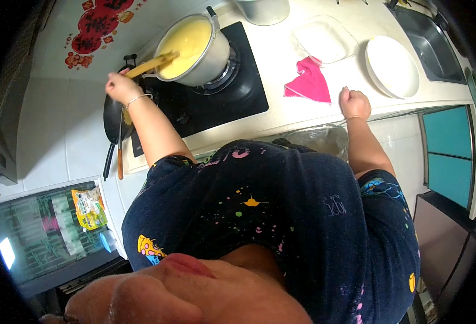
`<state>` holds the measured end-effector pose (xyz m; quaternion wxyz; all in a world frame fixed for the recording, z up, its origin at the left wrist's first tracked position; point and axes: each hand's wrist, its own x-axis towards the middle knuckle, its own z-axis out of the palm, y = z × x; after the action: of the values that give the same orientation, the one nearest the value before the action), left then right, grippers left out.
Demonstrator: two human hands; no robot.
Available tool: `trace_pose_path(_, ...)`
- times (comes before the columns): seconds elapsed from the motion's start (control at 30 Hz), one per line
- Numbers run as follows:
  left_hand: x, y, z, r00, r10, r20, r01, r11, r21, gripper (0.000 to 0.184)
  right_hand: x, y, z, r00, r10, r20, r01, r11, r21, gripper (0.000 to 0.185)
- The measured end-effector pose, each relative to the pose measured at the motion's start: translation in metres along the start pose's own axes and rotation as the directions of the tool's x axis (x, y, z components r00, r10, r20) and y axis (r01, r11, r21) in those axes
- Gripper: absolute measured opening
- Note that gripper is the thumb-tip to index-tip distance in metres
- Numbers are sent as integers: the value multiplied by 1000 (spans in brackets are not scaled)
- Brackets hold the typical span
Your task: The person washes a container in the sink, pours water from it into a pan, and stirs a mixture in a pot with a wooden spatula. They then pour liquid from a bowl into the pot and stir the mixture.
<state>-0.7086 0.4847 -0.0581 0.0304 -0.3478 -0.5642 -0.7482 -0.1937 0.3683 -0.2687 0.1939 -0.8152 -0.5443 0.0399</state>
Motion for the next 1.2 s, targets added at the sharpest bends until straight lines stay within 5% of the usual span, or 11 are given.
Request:
trace_pose_path(0.03, -1, -6, 3, 983, -136, 124, 155, 976, -155, 26, 0, 1, -1, 1000, -5, 2, 5, 1000, 3, 40)
trace_pose_path(0.13, 2, 10, -3, 949, -237, 206, 271, 950, -154, 24, -1, 0, -2, 1000, 4, -4, -4, 1000, -1, 41)
trace_pose_path(0.33, -3, 23, 1, 996, 75, -44, -73, 997, 40, 23, -1, -3, -5, 1000, 23, 15, -23, 1000, 2, 41)
trace_pose_path(0.4, 5, -15, 4, 978, -142, 153, 170, 967, -188, 23, -1, -2, -3, 1000, 19, 9, -19, 1000, 7, 41)
trace_pose_path(0.47, 13, -13, -1, 926, -301, 227, 340, 928, -154, 22, 1, 1, 0, 1000, 16, -4, -16, 1000, 13, 41)
trace_pose_path(0.57, 20, 16, -11, 963, -170, 210, 201, 971, -133, 22, 0, 6, 6, 1000, -7, -26, 7, 1000, 1, 41)
trace_pose_path(0.67, 4, 28, -2, 999, -2, -40, 2, 1000, 9, 25, -1, 2, 1, 1000, 3, -11, -3, 1000, 11, 40)
trace_pose_path(0.87, 12, 2, -4, 937, -221, 270, 255, 962, -98, 25, 0, 5, 4, 999, -8, -40, 8, 1000, 6, 39)
trace_pose_path(1.07, 5, 8, 4, 999, 45, -15, -45, 999, 22, 26, -2, 1, 0, 1000, 2, -24, -1, 1000, 14, 39)
trace_pose_path(1.13, 0, 0, 8, 973, -172, 152, 198, 963, -182, 24, -1, 1, -1, 1000, 6, -17, -6, 1000, 14, 39)
trace_pose_path(1.2, 6, 10, 3, 940, -264, 216, 297, 945, -136, 23, 1, 2, 2, 999, -4, -39, 5, 1000, 11, 39)
